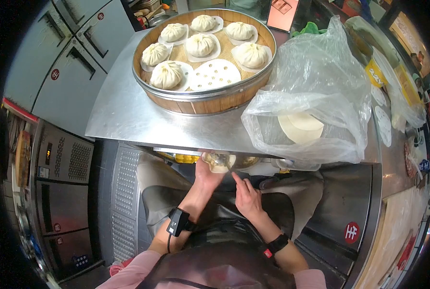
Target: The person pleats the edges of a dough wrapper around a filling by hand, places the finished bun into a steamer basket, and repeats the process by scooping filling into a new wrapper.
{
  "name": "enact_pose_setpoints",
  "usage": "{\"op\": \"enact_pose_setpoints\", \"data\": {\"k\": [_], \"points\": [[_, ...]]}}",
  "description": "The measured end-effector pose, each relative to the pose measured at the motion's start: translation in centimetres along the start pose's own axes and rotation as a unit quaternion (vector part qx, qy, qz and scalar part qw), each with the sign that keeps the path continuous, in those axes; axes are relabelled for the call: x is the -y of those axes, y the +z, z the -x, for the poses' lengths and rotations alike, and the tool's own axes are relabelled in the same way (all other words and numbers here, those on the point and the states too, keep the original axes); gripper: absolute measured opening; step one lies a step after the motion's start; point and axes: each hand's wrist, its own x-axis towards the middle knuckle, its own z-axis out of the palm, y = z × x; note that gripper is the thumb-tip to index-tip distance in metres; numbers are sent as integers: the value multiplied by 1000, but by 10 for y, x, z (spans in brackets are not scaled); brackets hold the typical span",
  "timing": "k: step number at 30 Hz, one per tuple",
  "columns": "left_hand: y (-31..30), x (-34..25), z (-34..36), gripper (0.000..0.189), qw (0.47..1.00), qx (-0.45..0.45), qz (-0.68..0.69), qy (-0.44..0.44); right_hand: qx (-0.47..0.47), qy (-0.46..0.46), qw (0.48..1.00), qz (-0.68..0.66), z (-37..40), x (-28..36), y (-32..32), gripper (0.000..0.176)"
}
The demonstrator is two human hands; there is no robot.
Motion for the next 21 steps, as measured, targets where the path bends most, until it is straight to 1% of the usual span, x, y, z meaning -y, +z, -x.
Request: {"op": "enact_pose_setpoints", "data": {"k": [2, 6, 8, 9, 10, 11, 12, 14, 16, 18, 21], "points": [[-4, 0, -2, 37, 1000, 3, -4, -1, -55, 4, 997, -48, -2, 1, 1, 41], [-1, 1, -2, 37, 1000, -5, -18, 3, -35, 29, 997, -62, -2, 0, 3, 38], [3, 0, 1, 37, 1000, -13, -22, 7, -80, -3, 994, -78, -3, -1, 4, 34], [4, -1, 2, 38, 999, -20, -27, 9, -77, -3, 994, -79, -1, 2, 3, 34], [-1, -3, 1, 38, 999, -22, -27, 11, -39, 71, 981, -176, 2, 7, -1, 32], [-4, -6, 0, 37, 1000, -4, -29, 11, -3, 145, 952, -268, 4, 10, -4, 31], [-6, -6, -2, 37, 999, 14, -31, 11, -3, 146, 952, -267, 4, 13, -6, 31], [-5, -6, -3, 37, 1000, -1, -21, 5, 75, 236, 890, -382, 1, 16, -6, 31], [-6, -6, -5, 37, 1000, -17, -11, 1, 76, 229, 892, -381, 2, 7, 0, 31], [-13, -9, -7, 36, 999, 32, 20, -13, 81, 222, 893, -383, 0, 6, -1, 31], [-15, -12, -4, 35, 1000, -3, -18, 9, 66, 221, 886, -402, -4, 7, -11, 32]]}}
